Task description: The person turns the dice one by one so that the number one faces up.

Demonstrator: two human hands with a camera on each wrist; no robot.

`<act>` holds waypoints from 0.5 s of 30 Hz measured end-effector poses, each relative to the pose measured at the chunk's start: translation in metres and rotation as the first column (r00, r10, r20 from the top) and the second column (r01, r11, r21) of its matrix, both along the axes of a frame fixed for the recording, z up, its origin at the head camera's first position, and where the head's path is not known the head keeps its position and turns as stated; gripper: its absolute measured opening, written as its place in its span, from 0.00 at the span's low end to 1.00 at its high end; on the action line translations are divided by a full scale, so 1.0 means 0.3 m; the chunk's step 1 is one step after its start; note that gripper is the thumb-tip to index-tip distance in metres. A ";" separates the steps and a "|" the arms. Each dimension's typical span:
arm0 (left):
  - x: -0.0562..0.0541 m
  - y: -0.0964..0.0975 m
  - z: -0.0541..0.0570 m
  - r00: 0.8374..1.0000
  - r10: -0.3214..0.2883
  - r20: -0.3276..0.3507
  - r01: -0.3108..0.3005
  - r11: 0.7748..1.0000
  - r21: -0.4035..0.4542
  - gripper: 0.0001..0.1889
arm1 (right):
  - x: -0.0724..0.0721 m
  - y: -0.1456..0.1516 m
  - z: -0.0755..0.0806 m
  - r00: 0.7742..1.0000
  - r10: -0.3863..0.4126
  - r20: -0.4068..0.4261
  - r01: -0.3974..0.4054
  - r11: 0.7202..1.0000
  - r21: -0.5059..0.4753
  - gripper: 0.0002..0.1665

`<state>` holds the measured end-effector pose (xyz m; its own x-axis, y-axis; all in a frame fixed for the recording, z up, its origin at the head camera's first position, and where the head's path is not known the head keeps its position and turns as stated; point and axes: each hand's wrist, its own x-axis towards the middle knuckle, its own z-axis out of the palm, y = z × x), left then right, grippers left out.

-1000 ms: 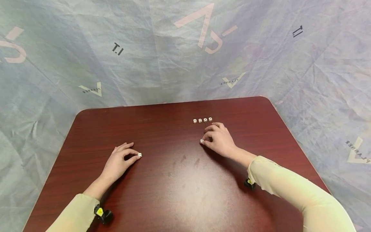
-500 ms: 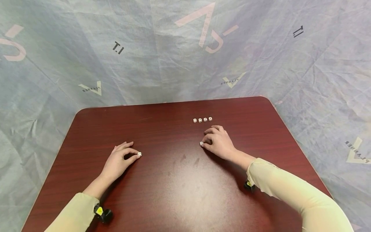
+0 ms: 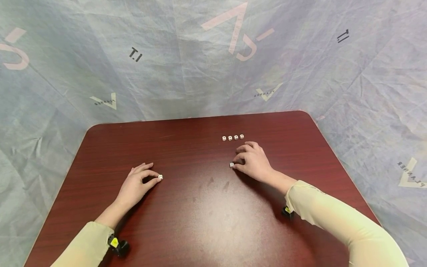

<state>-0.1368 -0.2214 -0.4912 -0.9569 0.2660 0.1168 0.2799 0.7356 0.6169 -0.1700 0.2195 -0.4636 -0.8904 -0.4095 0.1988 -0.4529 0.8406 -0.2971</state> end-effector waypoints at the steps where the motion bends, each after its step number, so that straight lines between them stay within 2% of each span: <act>1: 0.000 0.000 -0.001 1.000 0.000 0.000 0.000 1.000 0.001 0.06 | -0.001 -0.001 0.000 1.000 0.002 -0.002 -0.002 1.000 0.006 0.10; 15: -0.002 -0.003 -0.008 1.000 -0.001 -0.016 0.001 1.000 0.002 0.06 | -0.006 -0.008 -0.005 1.000 0.004 -0.003 -0.004 1.000 0.022 0.09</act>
<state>-0.1375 -0.2224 -0.4937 -0.9544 0.2671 0.1332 0.2910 0.7338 0.6139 -0.1717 0.2171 -0.4651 -0.8879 -0.4177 0.1928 -0.4576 0.8449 -0.2769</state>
